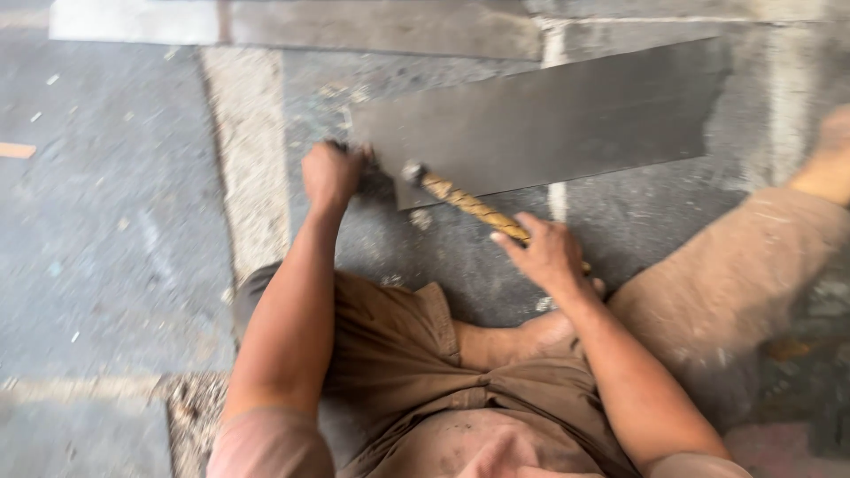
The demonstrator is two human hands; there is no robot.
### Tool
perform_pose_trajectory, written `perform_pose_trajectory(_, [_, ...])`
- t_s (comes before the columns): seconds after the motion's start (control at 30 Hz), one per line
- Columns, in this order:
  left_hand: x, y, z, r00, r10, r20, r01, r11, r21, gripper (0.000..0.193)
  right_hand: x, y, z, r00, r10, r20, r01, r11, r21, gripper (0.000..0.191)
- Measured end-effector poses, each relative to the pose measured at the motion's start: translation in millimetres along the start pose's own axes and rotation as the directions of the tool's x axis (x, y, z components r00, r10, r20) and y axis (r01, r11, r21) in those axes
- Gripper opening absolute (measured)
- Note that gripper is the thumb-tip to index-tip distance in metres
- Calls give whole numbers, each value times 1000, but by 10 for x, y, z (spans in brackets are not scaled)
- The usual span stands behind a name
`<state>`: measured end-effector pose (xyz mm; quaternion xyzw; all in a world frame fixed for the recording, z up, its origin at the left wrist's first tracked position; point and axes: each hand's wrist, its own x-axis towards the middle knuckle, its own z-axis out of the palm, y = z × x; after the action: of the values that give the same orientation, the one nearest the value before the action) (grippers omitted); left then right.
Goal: The person sits on the floor and uses a hammer and a metal punch to shape and cut thin metal sheets. They repeatedly position the punch on the sheet and strike it with the hammer to create indentations or cut lines, then separate the metal pieces.
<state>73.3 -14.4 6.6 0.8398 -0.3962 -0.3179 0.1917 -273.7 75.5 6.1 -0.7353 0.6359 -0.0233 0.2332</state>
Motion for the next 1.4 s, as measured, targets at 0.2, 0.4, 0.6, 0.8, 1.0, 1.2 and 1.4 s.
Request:
perform_pose_trajectory(0.2, [526, -415, -289, 934, -188, 304, 311, 6, -950, 51, 7, -77, -25, 975, 156, 160, -157, 988, -5, 59])
perform_pose_trajectory(0.4, [491, -383, -261, 993, 45, 110, 112, -36, -993, 41, 45, -17, 49, 974, 141, 178, -129, 989, -77, 63])
perform_pose_trajectory(0.6, [160, -9, -24, 959, 257, 116, 31, 312, -949, 32, 54, 37, 86, 969, 122, 213, -94, 986, -138, 63])
perform_pose_trajectory(0.8, [35, 58, 252, 926, 362, 104, -98, 500, -860, 32, 64, 16, 35, 969, 80, 234, -62, 994, -85, 61])
perform_pose_trajectory(1.0, [42, 34, 411, 875, 484, -23, -400, 693, -600, 24, 100, -30, 23, 982, -46, 185, 49, 999, -11, 45])
perform_pose_trajectory(1.2, [84, -46, 488, 875, 483, 22, -432, 801, -414, 22, 92, -67, 36, 995, -50, 89, 38, 991, 132, 46])
perform_pose_trajectory(1.4, [152, -84, 507, 894, 446, 38, -397, 831, -390, 31, 88, -78, -27, 994, -39, -99, 68, 950, 306, 44])
